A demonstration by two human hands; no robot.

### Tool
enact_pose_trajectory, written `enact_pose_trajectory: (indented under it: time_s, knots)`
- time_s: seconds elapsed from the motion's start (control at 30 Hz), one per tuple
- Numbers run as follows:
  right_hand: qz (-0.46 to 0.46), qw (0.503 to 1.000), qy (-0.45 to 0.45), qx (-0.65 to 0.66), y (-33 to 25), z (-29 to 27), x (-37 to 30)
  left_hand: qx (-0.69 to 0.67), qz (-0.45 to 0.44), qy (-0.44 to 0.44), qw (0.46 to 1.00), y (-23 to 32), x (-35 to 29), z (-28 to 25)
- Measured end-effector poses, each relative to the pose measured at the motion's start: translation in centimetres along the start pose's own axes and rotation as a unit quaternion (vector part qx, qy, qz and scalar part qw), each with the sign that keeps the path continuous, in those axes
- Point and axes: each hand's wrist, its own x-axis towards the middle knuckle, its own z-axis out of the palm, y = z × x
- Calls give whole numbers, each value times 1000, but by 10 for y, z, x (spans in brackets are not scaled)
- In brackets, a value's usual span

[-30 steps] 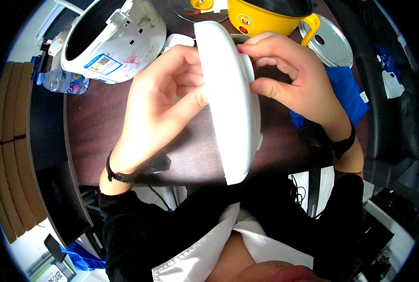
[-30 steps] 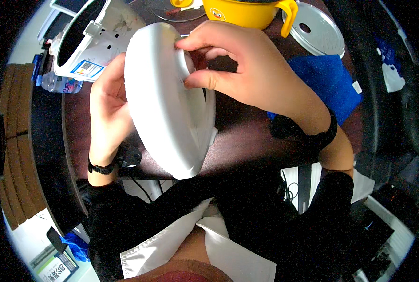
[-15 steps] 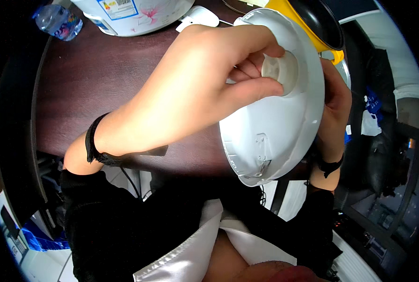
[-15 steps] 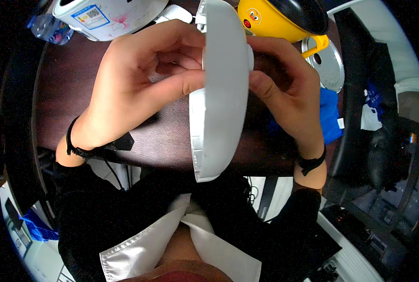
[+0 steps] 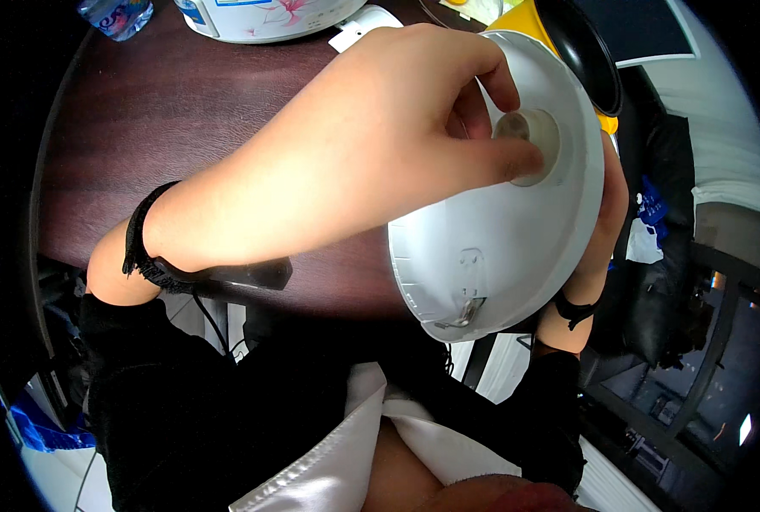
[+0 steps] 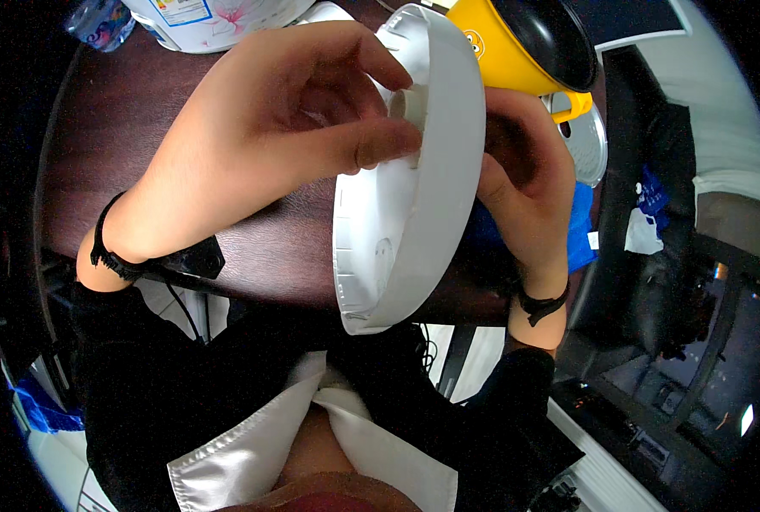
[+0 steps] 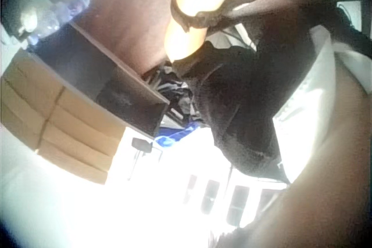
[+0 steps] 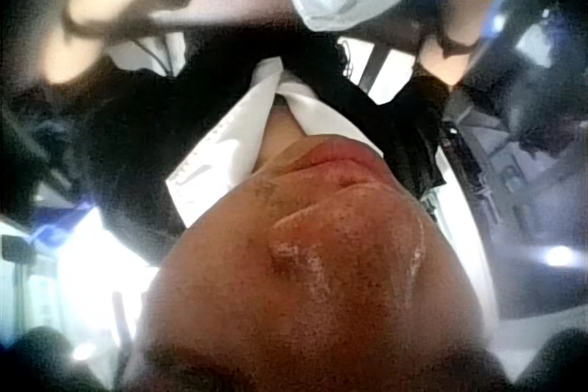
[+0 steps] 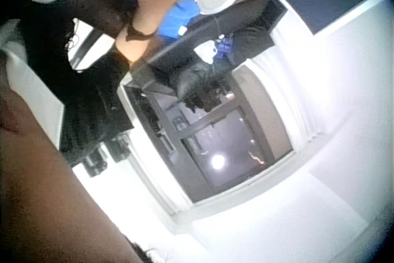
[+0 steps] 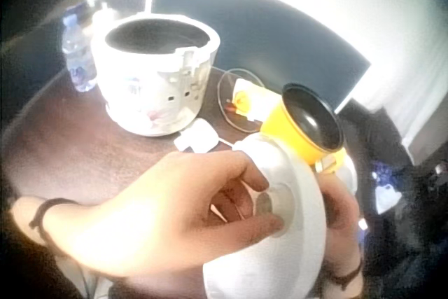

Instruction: The person wipes a white circular appliance lid with a blue cloth, then removes and reattaches a small white plastic component, and finally screws a small white cap into the center of the lid. The task involves cleaning and reassembling parts of the lid on a wooden table.

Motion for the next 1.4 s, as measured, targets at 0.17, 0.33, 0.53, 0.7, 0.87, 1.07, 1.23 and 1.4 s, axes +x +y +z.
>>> enact_pose_trajectory:
  time_s: [0.17,0.33,0.53,0.7,0.87,1.07,1.23,1.4]
  knots:
    - [17,1000,25,4,-2,4,-3,68,55,15,996,-2,-5,3]
    - [-18,998,39,-37,0,5,-9,114,131,16,985,-6,-3,5]
    - [15,1000,26,1,2,3,-4,154,143,19,977,-7,0,3]
    - [40,999,27,-2,-4,3,-5,116,119,7,986,-2,2,-2]
    - [20,999,8,24,6,6,-3,159,166,19,973,-9,1,-2]
    - [13,1000,-2,6,5,10,-7,203,195,16,960,-7,3,-2]
    - [48,999,18,16,7,10,-7,198,232,19,952,-12,8,-3]
    - [78,992,-2,95,26,0,-1,137,262,67,953,-20,9,-1]
